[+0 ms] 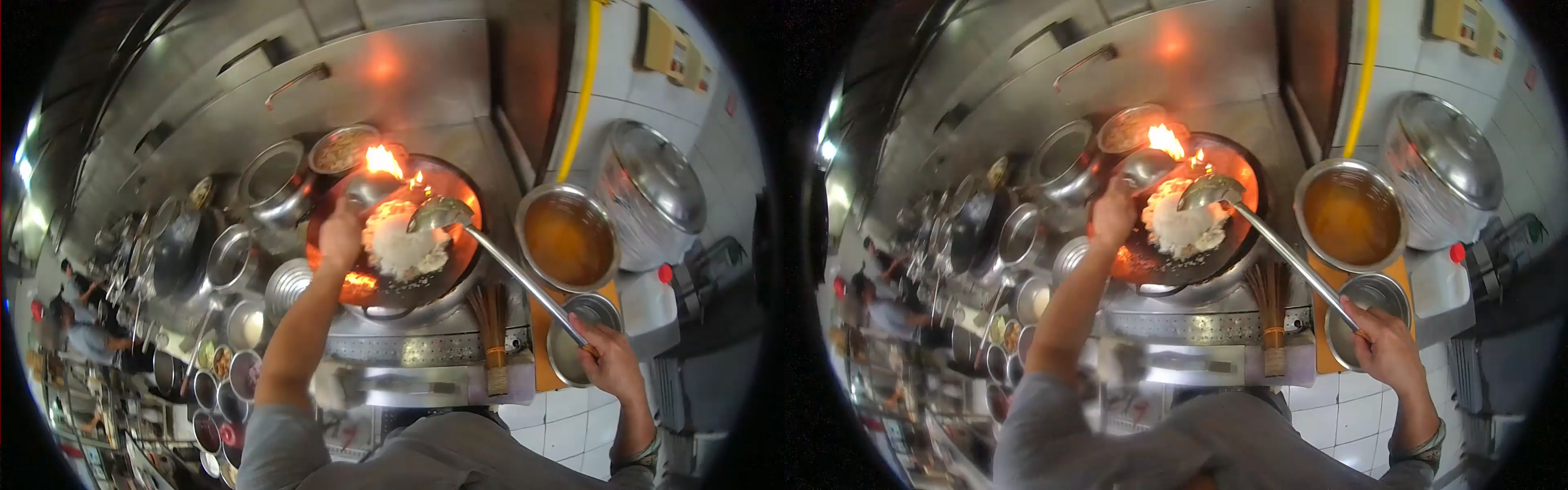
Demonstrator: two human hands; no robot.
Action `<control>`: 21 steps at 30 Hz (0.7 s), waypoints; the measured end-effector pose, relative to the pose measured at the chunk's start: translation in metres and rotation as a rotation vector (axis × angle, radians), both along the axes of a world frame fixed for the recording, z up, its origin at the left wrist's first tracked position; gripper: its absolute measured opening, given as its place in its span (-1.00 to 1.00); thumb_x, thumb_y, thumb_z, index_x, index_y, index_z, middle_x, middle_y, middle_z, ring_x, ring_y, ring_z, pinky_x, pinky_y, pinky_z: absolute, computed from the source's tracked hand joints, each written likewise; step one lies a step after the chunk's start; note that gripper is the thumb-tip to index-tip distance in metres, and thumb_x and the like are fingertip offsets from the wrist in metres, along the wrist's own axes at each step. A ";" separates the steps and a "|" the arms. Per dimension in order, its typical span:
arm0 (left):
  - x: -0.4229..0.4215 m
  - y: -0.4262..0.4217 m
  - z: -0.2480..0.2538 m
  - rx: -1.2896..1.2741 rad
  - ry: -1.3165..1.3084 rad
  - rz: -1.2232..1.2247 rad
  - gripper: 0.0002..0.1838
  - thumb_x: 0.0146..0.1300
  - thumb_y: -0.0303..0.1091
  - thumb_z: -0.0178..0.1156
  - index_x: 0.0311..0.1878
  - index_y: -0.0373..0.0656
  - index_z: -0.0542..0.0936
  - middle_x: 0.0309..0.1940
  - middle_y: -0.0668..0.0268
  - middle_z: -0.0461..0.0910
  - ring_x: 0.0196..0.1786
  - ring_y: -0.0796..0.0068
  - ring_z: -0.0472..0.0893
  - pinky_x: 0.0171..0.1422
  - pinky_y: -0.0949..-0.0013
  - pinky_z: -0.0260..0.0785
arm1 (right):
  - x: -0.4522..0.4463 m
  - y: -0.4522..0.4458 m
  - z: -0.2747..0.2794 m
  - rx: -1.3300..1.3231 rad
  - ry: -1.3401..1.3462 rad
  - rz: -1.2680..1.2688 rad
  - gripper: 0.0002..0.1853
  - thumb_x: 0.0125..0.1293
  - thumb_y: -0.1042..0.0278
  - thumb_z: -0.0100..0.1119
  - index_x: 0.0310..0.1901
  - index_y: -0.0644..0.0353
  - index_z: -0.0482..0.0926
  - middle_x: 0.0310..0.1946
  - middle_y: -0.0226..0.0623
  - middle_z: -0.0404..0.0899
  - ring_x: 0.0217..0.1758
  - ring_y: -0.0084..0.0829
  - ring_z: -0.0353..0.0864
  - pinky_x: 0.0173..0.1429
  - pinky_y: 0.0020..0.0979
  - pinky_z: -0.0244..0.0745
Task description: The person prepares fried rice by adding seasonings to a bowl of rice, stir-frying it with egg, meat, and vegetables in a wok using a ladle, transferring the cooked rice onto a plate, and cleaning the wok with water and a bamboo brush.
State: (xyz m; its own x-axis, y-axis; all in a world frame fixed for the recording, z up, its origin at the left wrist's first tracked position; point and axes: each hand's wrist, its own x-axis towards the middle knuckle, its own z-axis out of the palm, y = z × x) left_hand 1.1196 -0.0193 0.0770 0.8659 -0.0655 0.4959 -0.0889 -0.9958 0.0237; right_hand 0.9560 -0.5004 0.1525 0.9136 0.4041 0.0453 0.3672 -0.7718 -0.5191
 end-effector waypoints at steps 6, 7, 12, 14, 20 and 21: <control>-0.047 0.011 -0.066 -0.726 -0.292 0.465 -0.86 0.27 -0.41 0.03 -0.29 -0.20 0.57 -0.47 0.06 0.55 -0.44 0.01 0.55 -0.37 0.05 0.38 | 0.042 0.059 -0.054 0.734 0.675 -0.114 -0.32 0.23 0.59 0.05 0.41 0.09 0.19 -0.14 -0.39 0.55 -0.62 -0.75 0.28 -0.62 -0.67 0.22; -0.059 0.023 -0.075 -0.764 -0.582 0.485 -0.88 0.20 -0.37 0.13 -0.32 -0.21 0.58 -0.53 0.10 0.55 -0.49 0.01 0.53 -0.36 0.11 0.40 | 0.048 0.058 -0.073 0.923 0.785 -0.242 -0.36 0.29 0.54 0.01 0.42 0.05 0.18 -0.29 -0.45 0.46 -0.64 -0.75 0.24 -0.70 -0.68 0.14; -0.278 0.060 0.008 -2.017 -0.862 0.319 -0.84 0.18 -0.45 0.28 -0.40 -0.13 0.45 -0.51 0.36 0.50 -0.47 0.51 0.57 -0.36 0.47 0.50 | 0.052 0.109 -0.050 1.099 0.880 -0.353 -0.68 0.45 0.32 -0.08 0.17 0.20 0.28 -0.45 -0.41 0.36 -0.64 -0.56 0.19 -0.55 -0.56 0.17; -0.393 0.093 0.005 -1.901 -1.051 0.388 -0.88 0.20 -0.42 0.25 -0.32 -0.14 0.48 -0.47 0.34 0.53 -0.46 0.51 0.59 -0.42 0.49 0.43 | 0.097 0.093 -0.083 1.299 1.256 -0.241 -0.68 0.46 0.28 -0.06 0.13 0.27 0.34 -0.46 -0.39 0.40 -0.61 -0.48 0.26 -0.45 -0.50 0.27; -0.778 0.112 -0.063 -1.385 -1.623 1.188 -0.88 0.12 -0.53 0.19 -0.28 -0.36 0.50 -0.37 0.17 0.58 -0.41 0.39 0.62 -0.34 0.44 0.52 | 0.090 0.146 -0.073 1.212 1.190 -0.191 -0.61 0.44 0.28 -0.02 0.20 0.30 0.38 -0.32 -0.26 0.58 -0.48 -0.48 0.45 -0.41 -0.49 0.36; -0.838 0.112 -0.091 -1.364 -1.790 1.263 -0.91 0.09 -0.61 0.14 -0.31 -0.40 0.49 -0.35 0.11 0.58 -0.42 0.35 0.62 -0.41 0.42 0.55 | 0.098 0.151 -0.080 1.154 1.243 -0.092 -0.63 0.42 0.29 0.01 0.17 0.30 0.43 -0.26 -0.23 0.61 -0.43 -0.46 0.50 -0.38 -0.48 0.39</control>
